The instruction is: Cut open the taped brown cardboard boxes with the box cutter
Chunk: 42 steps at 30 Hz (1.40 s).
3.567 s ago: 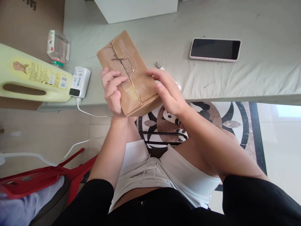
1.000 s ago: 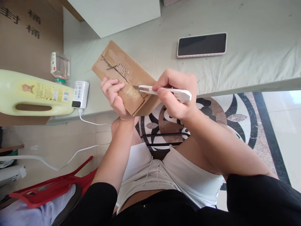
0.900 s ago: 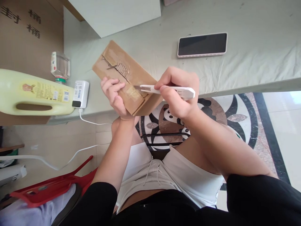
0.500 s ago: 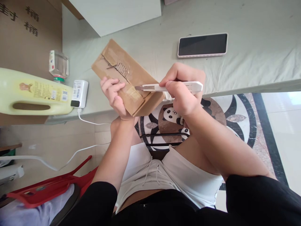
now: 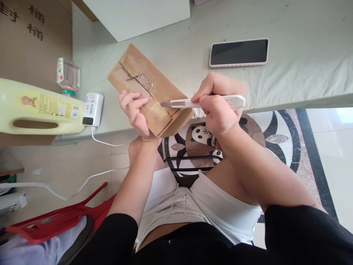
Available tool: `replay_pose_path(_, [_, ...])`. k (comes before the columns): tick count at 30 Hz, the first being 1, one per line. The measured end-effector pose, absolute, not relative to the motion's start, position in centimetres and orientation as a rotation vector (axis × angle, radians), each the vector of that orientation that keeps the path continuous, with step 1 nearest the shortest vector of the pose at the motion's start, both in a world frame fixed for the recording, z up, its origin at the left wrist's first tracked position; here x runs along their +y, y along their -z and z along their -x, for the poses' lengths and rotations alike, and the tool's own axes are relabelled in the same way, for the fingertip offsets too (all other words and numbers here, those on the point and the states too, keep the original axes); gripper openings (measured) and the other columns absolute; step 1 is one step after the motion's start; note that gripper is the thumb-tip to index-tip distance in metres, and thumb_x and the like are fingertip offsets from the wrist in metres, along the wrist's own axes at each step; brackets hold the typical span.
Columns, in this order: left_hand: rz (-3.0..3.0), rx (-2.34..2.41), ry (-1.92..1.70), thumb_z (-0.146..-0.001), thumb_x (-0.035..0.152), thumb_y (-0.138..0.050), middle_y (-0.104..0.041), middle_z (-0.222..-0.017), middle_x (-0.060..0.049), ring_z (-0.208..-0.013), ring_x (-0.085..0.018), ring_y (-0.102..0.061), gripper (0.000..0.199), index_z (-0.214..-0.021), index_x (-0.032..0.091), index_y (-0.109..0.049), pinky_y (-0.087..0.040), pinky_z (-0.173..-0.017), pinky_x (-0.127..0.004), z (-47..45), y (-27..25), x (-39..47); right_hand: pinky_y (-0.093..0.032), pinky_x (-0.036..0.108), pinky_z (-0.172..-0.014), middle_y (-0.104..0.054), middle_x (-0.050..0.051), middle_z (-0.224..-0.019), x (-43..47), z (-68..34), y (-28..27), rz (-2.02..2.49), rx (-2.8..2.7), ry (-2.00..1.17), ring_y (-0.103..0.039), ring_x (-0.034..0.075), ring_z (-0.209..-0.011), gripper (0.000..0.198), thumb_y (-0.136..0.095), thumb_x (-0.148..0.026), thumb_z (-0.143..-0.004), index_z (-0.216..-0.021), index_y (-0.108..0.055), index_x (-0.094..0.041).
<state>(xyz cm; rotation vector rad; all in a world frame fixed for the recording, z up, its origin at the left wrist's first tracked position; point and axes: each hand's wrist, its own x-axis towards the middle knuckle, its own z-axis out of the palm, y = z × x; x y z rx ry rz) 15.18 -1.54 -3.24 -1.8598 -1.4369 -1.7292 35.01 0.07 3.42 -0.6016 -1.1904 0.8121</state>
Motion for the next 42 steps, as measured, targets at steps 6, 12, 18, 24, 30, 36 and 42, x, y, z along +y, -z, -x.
replay_pose_path(6, [1.859,-1.518,1.738,-0.095,0.045,-0.016,-0.050,-0.104,-0.007,-0.116,-0.025,-0.050,0.048,-0.094,0.026,-0.059,-0.030,-0.122,-0.050,-15.2,3.4,-1.7,-0.020,0.024,-0.038,-0.045,-0.001,-0.045,0.1,-35.4,-3.4,0.574,-1.249,-0.735,-0.037,0.007,-0.041,0.022,-0.048,-0.007,-0.062,-0.052,-0.065,-0.017])
replay_pose_path(12, [1.871,-1.464,1.751,-0.095,0.049,-0.013,-0.049,-0.105,-0.007,-0.114,-0.025,-0.050,0.051,-0.095,0.027,-0.059,-0.029,-0.121,-0.053,-15.0,3.8,-1.4,-0.017,0.026,-0.038,-0.044,-0.001,-0.043,0.3,-35.7,-3.3,0.550,-1.214,-0.788,-0.034,0.006,-0.040,0.021,-0.048,-0.009,-0.060,-0.052,-0.066,-0.017])
replay_pose_path(18, [1.820,-1.573,1.669,-0.095,0.052,-0.010,-0.049,-0.104,-0.008,-0.117,-0.025,-0.051,0.054,-0.091,0.025,-0.057,-0.033,-0.119,-0.052,-15.0,3.8,-1.4,-0.015,0.026,-0.037,-0.044,-0.001,-0.043,0.5,-35.7,-3.5,0.540,-1.201,-0.819,-0.033,0.006,-0.039,0.021,-0.046,-0.010,-0.058,-0.050,-0.064,-0.018])
replay_pose_path(24, [1.832,-1.501,1.715,-0.096,0.044,-0.016,-0.050,-0.103,-0.007,-0.118,-0.024,-0.049,0.047,-0.092,0.026,-0.059,-0.034,-0.119,-0.049,-15.2,3.6,-1.4,-0.009,0.028,-0.035,-0.038,-0.002,-0.039,0.9,-35.7,-3.6,0.507,-1.092,-0.898,-0.026,0.007,-0.034,0.015,-0.047,-0.013,-0.054,-0.047,-0.058,-0.020])
replay_pose_path(30, [1.838,-1.599,1.733,-0.095,0.052,-0.012,-0.048,-0.105,-0.008,-0.124,-0.027,-0.046,0.054,-0.093,0.025,-0.059,-0.028,-0.120,-0.053,-14.9,4.1,-1.1,-0.004,0.027,-0.033,-0.030,-0.003,-0.033,1.2,-35.5,-3.9,0.596,-0.948,-1.014,-0.020,0.007,-0.029,0.012,-0.045,-0.018,-0.046,-0.042,-0.056,-0.021])
replay_pose_path(36, [1.859,-1.507,1.812,-0.095,0.049,-0.015,-0.048,-0.106,-0.008,-0.124,-0.027,-0.045,0.051,-0.096,0.026,-0.060,-0.027,-0.121,-0.053,-15.0,4.0,-1.0,-0.004,0.024,-0.029,-0.016,-0.007,-0.037,3.5,-36.4,-2.6,0.523,-0.735,-1.055,-0.012,0.005,-0.027,0.012,-0.045,-0.025,-0.057,-0.045,-0.043,-0.023])
replay_pose_path(42, [1.785,-1.633,1.677,-0.095,0.055,-0.007,-0.048,-0.105,-0.008,-0.123,-0.026,-0.048,0.059,-0.092,0.024,-0.057,-0.032,-0.119,-0.052,-14.9,4.2,-0.9,-0.007,0.022,-0.029,-0.024,-0.006,-0.040,4.3,-37.1,-1.8,0.615,-0.683,-0.986,-0.016,0.005,-0.030,0.006,-0.045,-0.024,-0.057,-0.052,-0.048,-0.023])
